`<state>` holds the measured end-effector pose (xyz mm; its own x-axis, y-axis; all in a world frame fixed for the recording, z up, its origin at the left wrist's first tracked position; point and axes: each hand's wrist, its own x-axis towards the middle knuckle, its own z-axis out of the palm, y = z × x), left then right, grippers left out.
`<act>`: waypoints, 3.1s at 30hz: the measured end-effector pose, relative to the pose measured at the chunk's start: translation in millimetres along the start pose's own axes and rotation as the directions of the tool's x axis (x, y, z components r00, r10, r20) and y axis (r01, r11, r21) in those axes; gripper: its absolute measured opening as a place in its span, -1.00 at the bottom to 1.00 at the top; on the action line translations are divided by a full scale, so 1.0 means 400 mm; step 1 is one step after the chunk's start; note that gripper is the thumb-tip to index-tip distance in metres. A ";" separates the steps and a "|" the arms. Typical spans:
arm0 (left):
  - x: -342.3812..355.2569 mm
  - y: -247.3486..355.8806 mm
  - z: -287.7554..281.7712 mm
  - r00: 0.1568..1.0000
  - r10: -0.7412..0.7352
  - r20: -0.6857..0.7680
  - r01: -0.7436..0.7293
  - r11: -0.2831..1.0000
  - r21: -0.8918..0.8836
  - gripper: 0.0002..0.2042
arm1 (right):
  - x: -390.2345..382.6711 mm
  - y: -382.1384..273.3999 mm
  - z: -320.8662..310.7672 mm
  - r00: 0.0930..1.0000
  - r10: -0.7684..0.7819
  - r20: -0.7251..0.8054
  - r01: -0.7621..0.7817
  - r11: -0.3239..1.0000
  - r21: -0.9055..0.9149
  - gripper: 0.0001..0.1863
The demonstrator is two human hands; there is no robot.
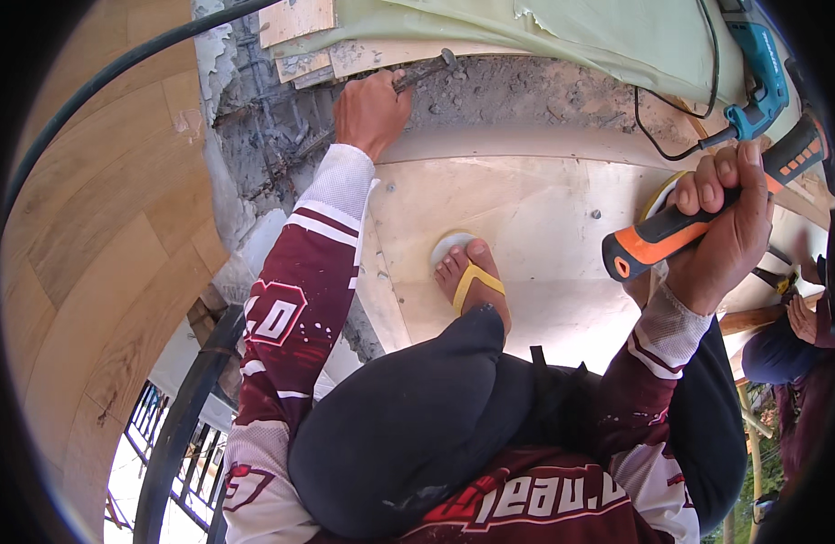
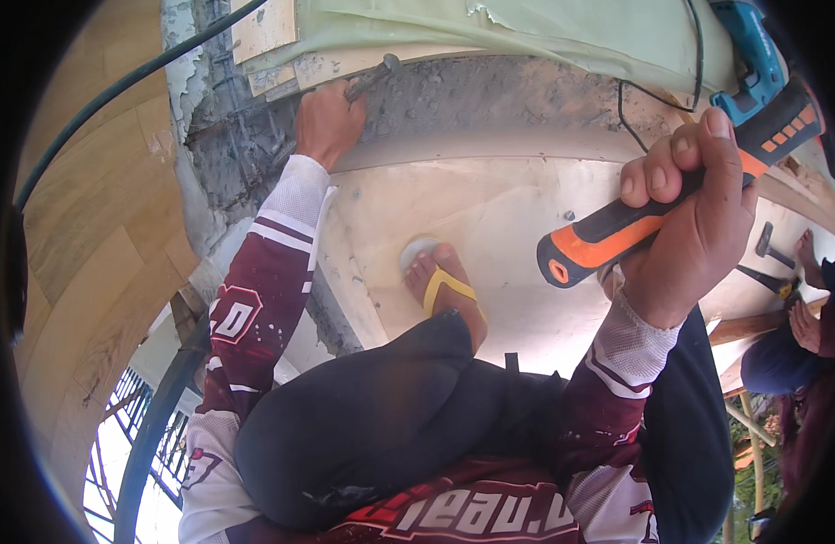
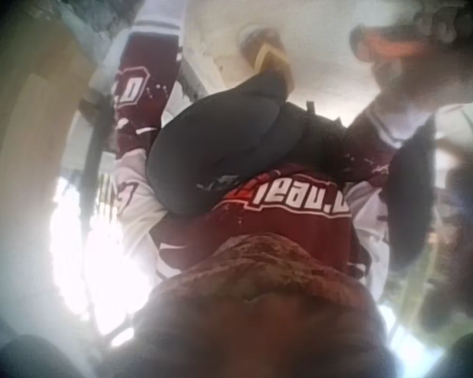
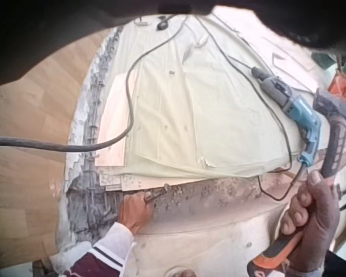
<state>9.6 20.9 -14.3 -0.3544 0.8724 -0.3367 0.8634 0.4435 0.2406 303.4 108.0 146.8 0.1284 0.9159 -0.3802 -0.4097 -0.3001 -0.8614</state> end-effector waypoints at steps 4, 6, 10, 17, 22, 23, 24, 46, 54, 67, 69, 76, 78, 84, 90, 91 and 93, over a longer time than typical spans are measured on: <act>-0.005 0.001 -0.003 0.999 0.043 0.000 -0.043 0.999 -0.013 -0.74 | -0.085 0.157 0.079 0.876 0.480 -0.047 -0.453 0.783 -0.426 -0.81; -0.012 0.000 -0.006 0.998 0.032 0.048 -0.031 0.999 -0.007 -0.75 | -0.115 0.229 0.055 0.605 0.787 0.121 -0.609 0.555 -0.567 -0.83; -0.035 -0.010 -0.002 0.998 0.040 -0.052 -0.046 0.992 -0.115 -0.77 | -0.106 0.238 -0.060 0.834 0.524 0.173 -0.455 0.831 -0.320 -0.82; -0.042 -0.019 0.024 0.997 0.071 0.023 -0.069 0.996 -0.063 -0.77 | 0.040 -0.090 0.037 0.992 -0.126 0.006 0.126 0.991 -0.052 -0.78; -0.039 -0.022 0.015 0.992 0.086 -0.089 -0.097 0.988 -0.120 -0.79 | -0.099 0.107 0.115 0.954 0.288 -0.080 -0.298 0.928 -0.224 -0.77; -0.042 -0.023 0.016 0.997 0.070 -0.019 -0.072 0.992 -0.105 -0.78 | -0.120 0.152 0.084 0.842 0.535 0.071 -0.485 0.808 -0.334 -0.80; -0.044 -0.023 0.018 0.998 0.060 0.002 -0.060 0.994 -0.086 -0.78 | -0.148 0.204 0.057 0.607 0.778 0.160 -0.597 0.580 -0.554 -0.81; -0.099 -0.046 0.028 0.993 0.114 -0.012 -0.115 0.990 -0.082 -0.83 | -0.173 0.305 -0.031 0.759 0.633 0.155 -0.491 0.711 -0.503 -0.80; -0.131 0.052 -0.049 0.931 0.230 -0.283 -0.292 0.934 -0.204 -0.70 | -0.019 0.177 -0.014 0.863 0.505 0.023 -0.457 0.799 -0.391 -0.81; -0.080 0.018 0.014 0.979 0.202 -0.036 -0.203 0.978 -0.043 -0.85 | -0.036 0.200 -0.003 0.814 0.579 0.052 -0.526 0.771 -0.360 -0.81; -0.070 0.003 0.020 0.988 0.153 -0.009 -0.153 0.988 -0.017 -0.81 | -0.037 0.202 0.000 0.807 0.588 0.055 -0.530 0.762 -0.372 -0.80; -0.025 0.000 0.028 0.997 0.066 -0.047 -0.066 0.998 0.001 -0.77 | -0.025 0.184 -0.028 0.866 0.491 0.099 -0.446 0.846 -0.291 -0.81; -0.013 -0.002 0.024 0.996 0.058 -0.074 -0.060 0.998 -0.019 -0.78 | -0.012 0.150 -0.032 0.904 0.416 0.098 -0.385 0.892 -0.235 -0.81; -0.016 -0.012 0.008 0.994 0.042 -0.099 -0.046 0.998 -0.038 -0.79 | 0.009 0.054 0.035 0.995 0.038 -0.090 -0.051 0.987 -0.150 -0.82; -0.022 -0.015 0.006 0.987 0.072 -0.144 -0.082 0.995 -0.063 -0.83 | -0.112 0.219 0.055 0.629 0.771 0.099 -0.506 0.503 -0.701 -0.86; -0.023 -0.017 0.007 0.979 0.086 -0.183 -0.105 0.989 -0.101 -0.84 | -0.124 0.226 0.032 0.604 0.790 0.110 -0.615 0.549 -0.566 -0.86; -0.029 -0.021 0.011 0.979 0.088 -0.184 -0.110 0.987 -0.114 -0.85 | -0.116 0.221 -0.003 0.706 0.692 0.150 -0.539 0.662 -0.521 -0.85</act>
<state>7.9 6.3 -16.3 -0.3368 0.9310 -0.1408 0.8507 0.3650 0.3782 262.1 38.5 87.9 -0.3285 0.4788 -0.8141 0.1300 -0.8309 -0.5411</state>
